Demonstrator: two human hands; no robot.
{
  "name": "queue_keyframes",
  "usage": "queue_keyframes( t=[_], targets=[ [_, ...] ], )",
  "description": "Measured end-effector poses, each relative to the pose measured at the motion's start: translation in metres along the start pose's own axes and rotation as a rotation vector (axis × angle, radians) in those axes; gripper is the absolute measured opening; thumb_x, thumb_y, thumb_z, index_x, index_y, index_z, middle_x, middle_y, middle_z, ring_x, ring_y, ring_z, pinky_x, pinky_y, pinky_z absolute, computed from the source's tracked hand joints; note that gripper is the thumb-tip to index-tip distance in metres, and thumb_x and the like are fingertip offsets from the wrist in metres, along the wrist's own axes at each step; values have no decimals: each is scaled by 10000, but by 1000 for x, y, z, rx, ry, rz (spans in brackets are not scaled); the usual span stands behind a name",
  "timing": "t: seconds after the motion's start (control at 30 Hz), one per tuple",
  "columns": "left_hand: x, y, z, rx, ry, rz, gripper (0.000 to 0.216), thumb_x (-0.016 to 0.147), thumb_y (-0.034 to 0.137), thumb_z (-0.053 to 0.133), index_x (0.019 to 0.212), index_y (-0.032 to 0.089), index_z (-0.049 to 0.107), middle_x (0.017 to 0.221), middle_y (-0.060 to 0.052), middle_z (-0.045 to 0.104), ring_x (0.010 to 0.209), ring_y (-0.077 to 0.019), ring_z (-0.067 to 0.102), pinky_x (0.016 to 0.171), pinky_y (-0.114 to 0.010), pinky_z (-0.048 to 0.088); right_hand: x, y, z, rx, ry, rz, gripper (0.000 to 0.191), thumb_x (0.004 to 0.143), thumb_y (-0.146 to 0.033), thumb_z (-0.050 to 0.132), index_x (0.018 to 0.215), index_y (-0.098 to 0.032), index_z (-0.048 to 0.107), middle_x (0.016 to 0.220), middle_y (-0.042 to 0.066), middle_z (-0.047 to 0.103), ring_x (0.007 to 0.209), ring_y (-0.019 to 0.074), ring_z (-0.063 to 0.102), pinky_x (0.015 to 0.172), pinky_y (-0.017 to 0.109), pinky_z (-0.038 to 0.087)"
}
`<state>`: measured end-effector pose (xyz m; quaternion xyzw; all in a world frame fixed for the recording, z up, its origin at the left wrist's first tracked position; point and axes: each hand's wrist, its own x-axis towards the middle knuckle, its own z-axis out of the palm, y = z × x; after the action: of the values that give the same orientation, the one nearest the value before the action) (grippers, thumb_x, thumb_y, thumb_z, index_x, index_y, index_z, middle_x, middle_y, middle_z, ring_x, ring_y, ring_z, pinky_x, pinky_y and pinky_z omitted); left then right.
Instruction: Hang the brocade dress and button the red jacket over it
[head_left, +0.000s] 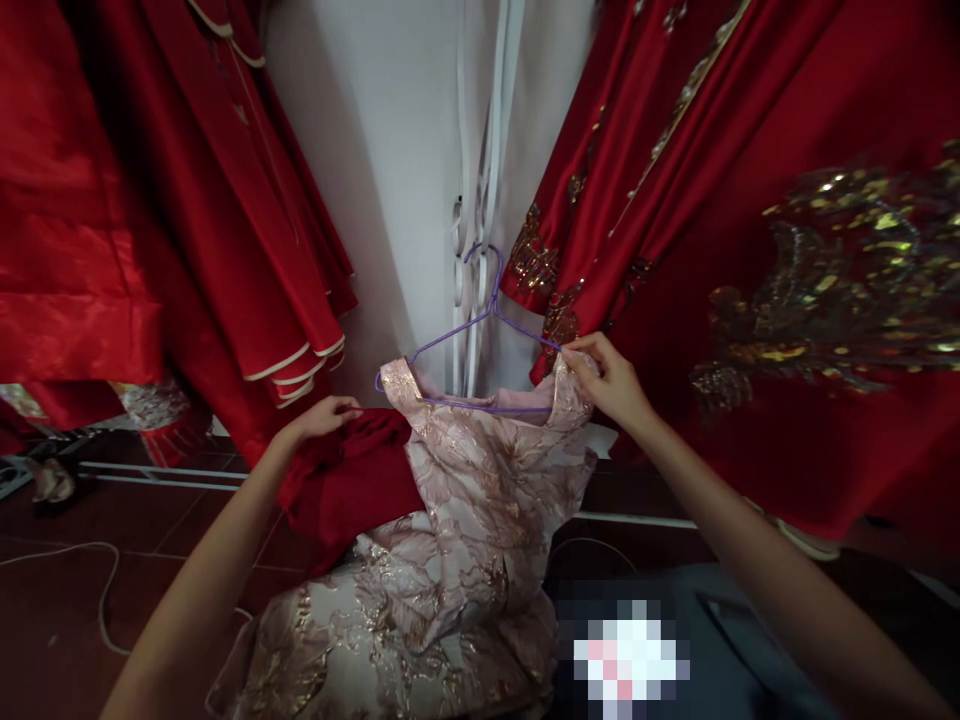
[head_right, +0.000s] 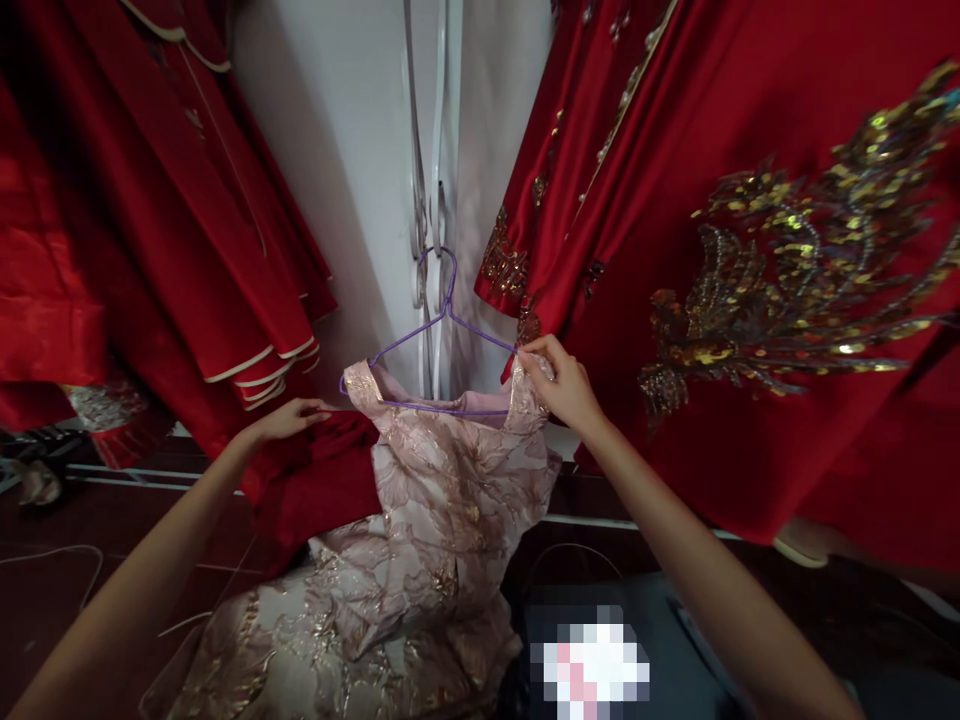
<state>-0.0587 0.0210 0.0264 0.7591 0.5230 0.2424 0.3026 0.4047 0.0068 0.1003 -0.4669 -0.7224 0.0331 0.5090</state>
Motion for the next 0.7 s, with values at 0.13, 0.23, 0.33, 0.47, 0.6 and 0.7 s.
queue_keyframes(
  t=[0.13, 0.23, 0.33, 0.47, 0.6, 0.7],
  targets=[
    [17, 43, -9, -101, 166, 13, 343, 727, 494, 520, 762, 165, 614, 740, -19, 629, 671, -151, 532, 630, -248, 422, 2, -1, -4, -15, -6, 0, 224, 830, -446, 501, 889, -236, 554, 844, 25, 650, 758, 197, 612, 697, 322, 458],
    [41, 89, -19, -80, 312, -37, 266, 719, 409, 547, 737, 152, 615, 699, -23, 616, 639, -153, 518, 604, -253, 396, 1, -7, -8, -25, -26, 10, 225, 830, -450, 501, 874, -235, 552, 855, 28, 657, 763, 201, 615, 696, 324, 456],
    [61, 142, -21, -15, 510, 5, 252, 748, 353, 543, 585, 163, 515, 554, 4, 492, 559, -128, 432, 546, -249, 338, -5, -20, -11, -57, -47, 19, 217, 841, -442, 495, 880, -237, 555, 853, 23, 659, 749, 193, 612, 681, 309, 446],
    [66, 203, 2, -142, 601, 199, 368, 857, 365, 440, 546, 185, 363, 502, 34, 338, 526, -98, 352, 535, -231, 319, -12, -32, -10, -38, -71, 41, 214, 841, -442, 505, 867, -234, 550, 850, 22, 660, 710, 175, 601, 654, 287, 434],
    [50, 231, 31, -305, 480, 263, 348, 857, 449, 450, 638, 182, 408, 533, 49, 364, 498, -77, 349, 522, -211, 329, -12, -29, -11, 80, -116, 39, 232, 815, -453, 538, 821, -222, 524, 819, 21, 653, 718, 168, 595, 655, 278, 430],
    [41, 227, 30, -164, 378, 260, 315, 723, 457, 630, 742, 175, 489, 586, 40, 476, 517, -83, 423, 517, -211, 342, -4, -26, -17, 177, -213, 59, 273, 791, -476, 565, 777, -208, 519, 732, 8, 642, 631, 140, 568, 580, 247, 404]
  ],
)
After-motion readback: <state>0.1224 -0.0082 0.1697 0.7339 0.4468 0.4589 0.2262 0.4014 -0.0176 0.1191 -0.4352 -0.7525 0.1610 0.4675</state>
